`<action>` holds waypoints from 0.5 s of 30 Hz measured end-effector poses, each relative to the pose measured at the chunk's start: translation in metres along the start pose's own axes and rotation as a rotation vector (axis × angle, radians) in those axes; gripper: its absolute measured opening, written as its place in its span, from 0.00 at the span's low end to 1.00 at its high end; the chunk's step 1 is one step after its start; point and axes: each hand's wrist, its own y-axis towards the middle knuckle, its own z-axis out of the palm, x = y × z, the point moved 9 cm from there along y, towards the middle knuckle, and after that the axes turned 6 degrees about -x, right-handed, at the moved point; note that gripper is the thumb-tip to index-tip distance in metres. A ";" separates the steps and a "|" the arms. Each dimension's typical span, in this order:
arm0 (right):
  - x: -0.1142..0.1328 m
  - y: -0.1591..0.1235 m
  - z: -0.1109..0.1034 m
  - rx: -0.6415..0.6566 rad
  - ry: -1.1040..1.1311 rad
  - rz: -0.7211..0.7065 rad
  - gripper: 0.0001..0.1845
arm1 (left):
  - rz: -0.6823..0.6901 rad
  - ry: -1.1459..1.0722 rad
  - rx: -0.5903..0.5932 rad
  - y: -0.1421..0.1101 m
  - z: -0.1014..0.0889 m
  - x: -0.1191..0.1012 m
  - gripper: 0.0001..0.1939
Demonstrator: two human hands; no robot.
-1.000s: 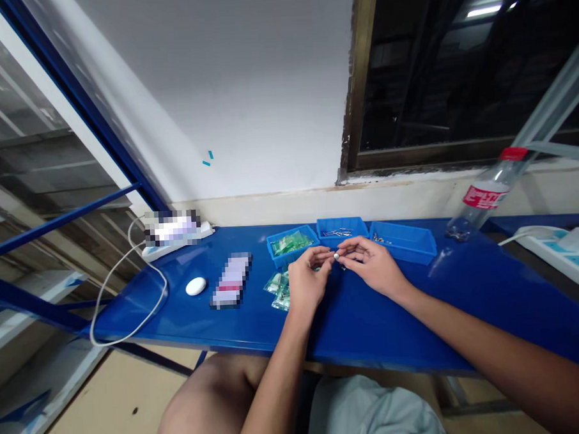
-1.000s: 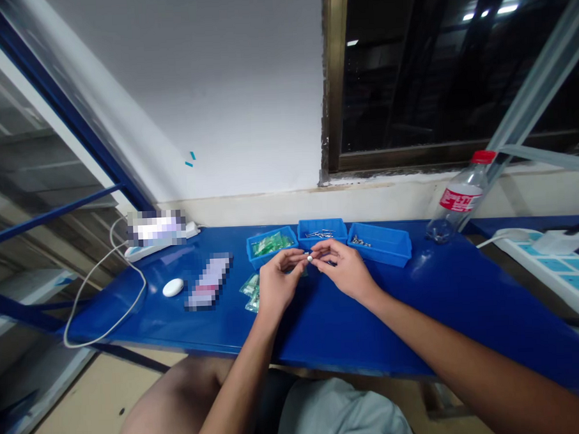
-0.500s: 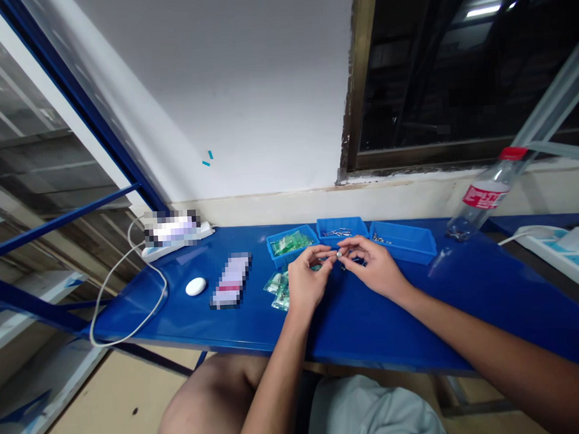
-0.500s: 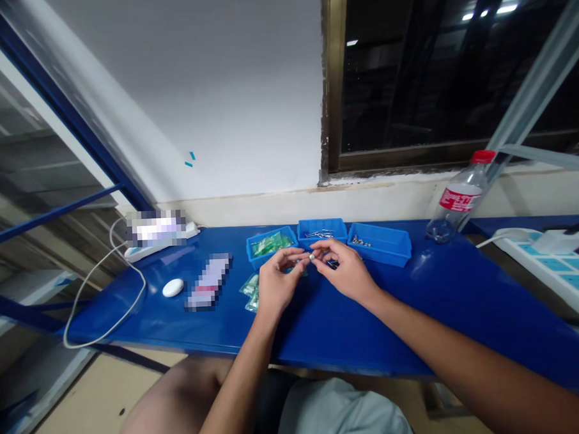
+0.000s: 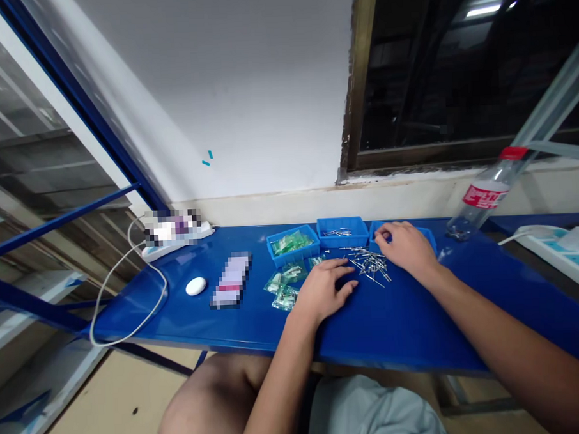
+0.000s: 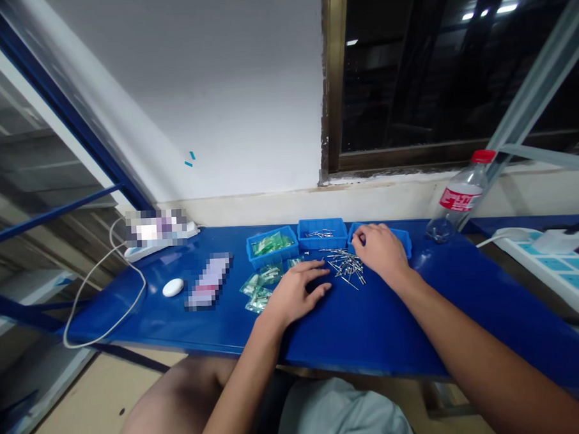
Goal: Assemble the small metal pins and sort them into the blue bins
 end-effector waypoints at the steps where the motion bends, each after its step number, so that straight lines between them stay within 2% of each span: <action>1: -0.003 -0.001 0.003 0.020 -0.022 0.009 0.12 | 0.025 0.011 0.031 0.000 0.004 -0.001 0.17; 6: 0.006 0.000 -0.005 -0.054 0.004 -0.032 0.13 | 0.008 0.005 0.055 0.000 0.010 0.009 0.13; 11: 0.045 -0.004 -0.019 -0.131 0.244 -0.195 0.11 | -0.043 -0.005 -0.016 0.000 0.005 0.016 0.16; 15: 0.078 -0.014 -0.027 -0.123 0.455 -0.271 0.08 | -0.114 -0.044 -0.128 0.001 -0.007 0.018 0.16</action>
